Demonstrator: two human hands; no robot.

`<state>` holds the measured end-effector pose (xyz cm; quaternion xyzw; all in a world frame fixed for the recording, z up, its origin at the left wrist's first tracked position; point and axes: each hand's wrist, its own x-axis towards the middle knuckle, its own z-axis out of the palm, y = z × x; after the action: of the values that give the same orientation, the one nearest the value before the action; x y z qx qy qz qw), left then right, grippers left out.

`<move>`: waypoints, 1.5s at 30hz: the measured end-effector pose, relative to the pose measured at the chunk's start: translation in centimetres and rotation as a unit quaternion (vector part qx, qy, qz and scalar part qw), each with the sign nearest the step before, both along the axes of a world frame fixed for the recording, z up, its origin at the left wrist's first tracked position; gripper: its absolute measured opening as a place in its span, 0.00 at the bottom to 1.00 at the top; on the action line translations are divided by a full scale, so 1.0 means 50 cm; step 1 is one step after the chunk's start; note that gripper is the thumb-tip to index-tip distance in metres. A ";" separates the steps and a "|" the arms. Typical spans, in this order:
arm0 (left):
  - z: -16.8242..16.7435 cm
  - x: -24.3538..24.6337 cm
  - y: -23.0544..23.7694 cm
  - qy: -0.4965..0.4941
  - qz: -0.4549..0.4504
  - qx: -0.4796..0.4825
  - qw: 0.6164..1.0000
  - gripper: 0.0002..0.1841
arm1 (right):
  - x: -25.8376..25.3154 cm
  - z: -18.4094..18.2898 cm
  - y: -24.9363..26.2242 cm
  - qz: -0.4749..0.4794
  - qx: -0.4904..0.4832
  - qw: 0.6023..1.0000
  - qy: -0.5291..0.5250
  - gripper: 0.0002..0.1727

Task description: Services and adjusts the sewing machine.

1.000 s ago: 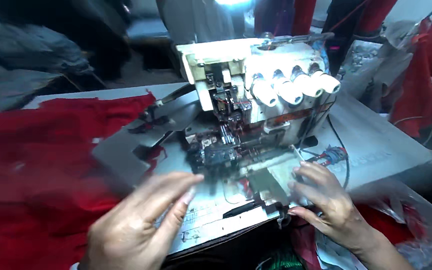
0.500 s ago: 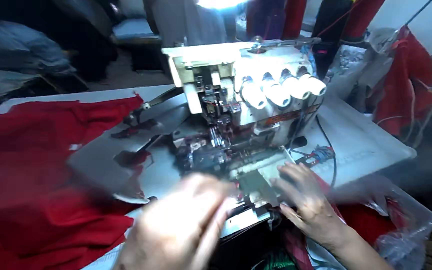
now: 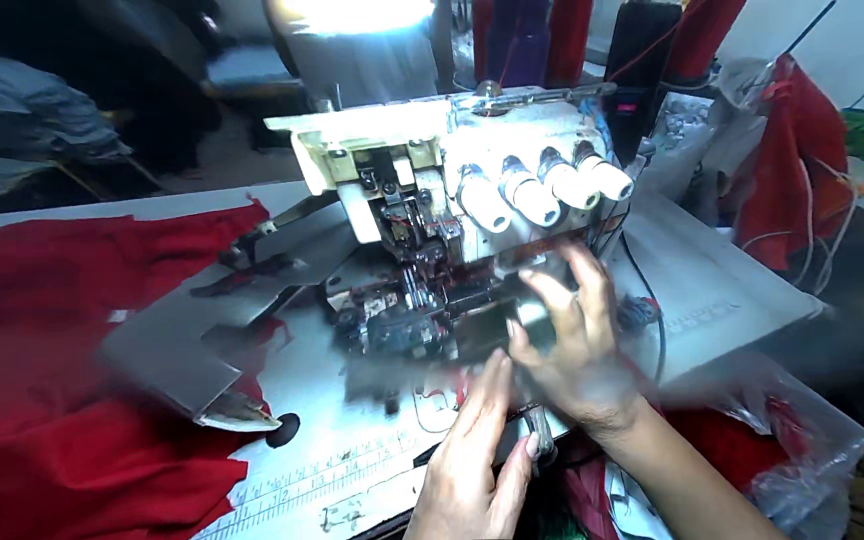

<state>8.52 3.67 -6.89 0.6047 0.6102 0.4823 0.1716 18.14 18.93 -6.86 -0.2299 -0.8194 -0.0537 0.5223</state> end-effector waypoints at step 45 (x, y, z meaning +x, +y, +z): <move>0.097 -0.279 0.068 0.494 0.207 0.121 0.836 0.04 | 0.058 0.061 -0.063 0.136 -0.113 0.981 0.077 0.07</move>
<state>-5.45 7.10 -2.03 0.6380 0.6615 0.2135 -0.3313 21.03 15.76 -3.80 -0.1776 -0.8011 0.1287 0.5569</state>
